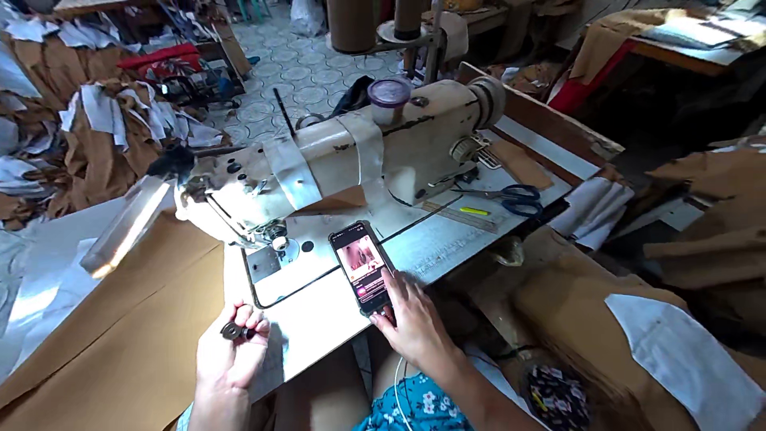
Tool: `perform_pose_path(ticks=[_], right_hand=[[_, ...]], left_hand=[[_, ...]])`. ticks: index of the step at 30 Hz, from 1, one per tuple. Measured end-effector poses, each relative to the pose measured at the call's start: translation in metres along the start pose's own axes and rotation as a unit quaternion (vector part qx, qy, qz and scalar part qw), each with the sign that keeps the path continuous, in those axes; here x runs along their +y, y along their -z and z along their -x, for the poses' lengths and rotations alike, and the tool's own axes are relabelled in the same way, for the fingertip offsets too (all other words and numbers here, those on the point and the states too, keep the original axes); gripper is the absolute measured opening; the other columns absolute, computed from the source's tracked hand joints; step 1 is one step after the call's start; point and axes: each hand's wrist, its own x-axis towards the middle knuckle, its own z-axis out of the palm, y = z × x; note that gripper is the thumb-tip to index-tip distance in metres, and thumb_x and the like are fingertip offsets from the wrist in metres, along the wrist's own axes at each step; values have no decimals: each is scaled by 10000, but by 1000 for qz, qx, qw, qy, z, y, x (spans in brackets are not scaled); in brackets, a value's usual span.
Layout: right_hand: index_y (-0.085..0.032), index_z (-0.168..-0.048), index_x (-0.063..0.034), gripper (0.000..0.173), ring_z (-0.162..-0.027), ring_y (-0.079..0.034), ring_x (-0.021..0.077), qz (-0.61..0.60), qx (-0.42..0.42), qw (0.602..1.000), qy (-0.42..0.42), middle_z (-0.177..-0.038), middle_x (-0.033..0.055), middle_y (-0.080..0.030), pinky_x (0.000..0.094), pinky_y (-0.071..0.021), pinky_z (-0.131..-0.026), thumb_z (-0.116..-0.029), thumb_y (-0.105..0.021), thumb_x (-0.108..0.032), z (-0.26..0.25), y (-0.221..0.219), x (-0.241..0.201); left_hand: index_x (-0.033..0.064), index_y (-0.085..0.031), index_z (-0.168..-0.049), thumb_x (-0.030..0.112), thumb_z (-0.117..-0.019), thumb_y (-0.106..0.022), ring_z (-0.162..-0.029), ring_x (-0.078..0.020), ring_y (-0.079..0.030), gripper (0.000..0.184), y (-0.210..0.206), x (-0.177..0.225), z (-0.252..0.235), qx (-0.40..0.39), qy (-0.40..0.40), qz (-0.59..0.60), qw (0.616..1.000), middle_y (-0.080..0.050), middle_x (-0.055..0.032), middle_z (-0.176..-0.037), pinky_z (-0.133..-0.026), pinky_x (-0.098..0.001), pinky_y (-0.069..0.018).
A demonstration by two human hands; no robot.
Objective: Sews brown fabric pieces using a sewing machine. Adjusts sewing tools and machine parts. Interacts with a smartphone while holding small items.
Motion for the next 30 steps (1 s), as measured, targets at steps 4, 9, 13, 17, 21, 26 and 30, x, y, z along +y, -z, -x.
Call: perform_pose_path(ticks=[4,9,13,17,21,26,30], right_hand=[[-341,-1601,-54,757,-1423,-455,418,-10,-17,1000,-2,-1566,263,-431,530,-404,-1121,-986,-643,-376,-1,3,1],[-327,-1608,-61,748,-1420,-462,410,-33,-23,999,11,-1574,247,-430,539,-403,-1115,-999,-628,-374,-1,6,5],[-364,-1588,-41,730,-1412,-474,406,-48,-10,998,27,-1557,251,-452,530,-414,-1105,-990,-640,-356,1,5,9],[-434,-1548,-24,682,-1424,-465,402,-66,-3,997,36,-1548,250,-465,544,-404,-1119,-986,-653,-344,0,3,13],[-438,-1546,-29,677,-1421,-468,399,-64,-10,997,42,-1550,239,-468,548,-409,-1109,-991,-645,-356,-1,4,15],[-443,-1543,-27,669,-1421,-471,392,-63,-8,997,48,-1543,232,-480,537,-412,-1108,-992,-640,-351,-1,5,16],[-445,-1545,-41,663,-1425,-469,379,-68,-11,997,46,-1543,221,-485,525,-407,-1117,-993,-644,-348,-1,5,16]], left_hand=[[166,-541,-761,276,-1128,-178,-445,2,-543,528,-1,2,0,-3,3,-13,1000,-516,89,-513,-467,-128,-484],[174,-534,-742,270,-1127,-171,-452,6,-552,538,-7,4,3,-3,-5,-31,999,-523,91,-508,-470,-124,-482],[173,-526,-732,266,-1126,-162,-449,7,-545,545,-14,3,7,-2,-13,-48,999,-513,92,-501,-469,-125,-478],[175,-531,-755,283,-1129,-193,-442,11,-528,515,-21,0,9,1,-7,-51,999,-504,97,-509,-457,-120,-464],[170,-532,-755,267,-1128,-202,-446,9,-536,508,-26,-3,12,4,-11,-53,999,-506,90,-507,-459,-119,-468],[166,-531,-738,271,-1128,-203,-443,10,-533,520,-27,-3,14,9,-12,-56,998,-502,92,-505,-453,-116,-465],[171,-527,-758,275,-1128,-204,-444,15,-530,502,-24,-3,12,5,-8,-52,999,-505,90,-511,-457,-109,-461]])
